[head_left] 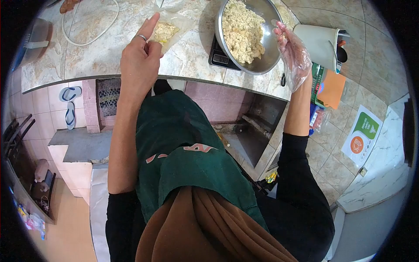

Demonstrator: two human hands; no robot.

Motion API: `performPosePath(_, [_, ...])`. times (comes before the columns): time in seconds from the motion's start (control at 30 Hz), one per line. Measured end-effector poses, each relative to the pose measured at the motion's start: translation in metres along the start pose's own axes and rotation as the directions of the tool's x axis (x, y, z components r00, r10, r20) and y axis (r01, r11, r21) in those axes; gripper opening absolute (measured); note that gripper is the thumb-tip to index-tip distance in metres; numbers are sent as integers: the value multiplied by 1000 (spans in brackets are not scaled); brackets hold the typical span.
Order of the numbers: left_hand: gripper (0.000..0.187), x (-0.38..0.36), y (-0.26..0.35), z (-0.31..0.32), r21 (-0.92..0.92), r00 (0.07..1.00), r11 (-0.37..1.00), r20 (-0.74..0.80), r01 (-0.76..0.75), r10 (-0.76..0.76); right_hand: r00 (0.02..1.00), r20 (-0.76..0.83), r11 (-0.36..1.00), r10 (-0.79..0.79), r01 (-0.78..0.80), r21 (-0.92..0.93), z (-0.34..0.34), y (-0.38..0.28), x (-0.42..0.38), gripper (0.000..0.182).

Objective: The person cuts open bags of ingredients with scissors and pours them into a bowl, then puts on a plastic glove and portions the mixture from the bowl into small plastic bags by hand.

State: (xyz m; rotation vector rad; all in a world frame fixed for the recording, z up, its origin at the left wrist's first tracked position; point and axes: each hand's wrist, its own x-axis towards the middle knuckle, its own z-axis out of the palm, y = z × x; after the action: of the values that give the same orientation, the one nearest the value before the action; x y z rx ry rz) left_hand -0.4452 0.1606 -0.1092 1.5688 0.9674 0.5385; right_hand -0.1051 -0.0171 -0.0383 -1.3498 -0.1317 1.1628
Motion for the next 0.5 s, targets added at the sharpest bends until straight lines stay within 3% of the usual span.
performPosePath(0.5, [51,-1,-2,2,-19,1000,1000,-4,-8,8,1000,-17,999,-8,8,-41,28,0,-6,34])
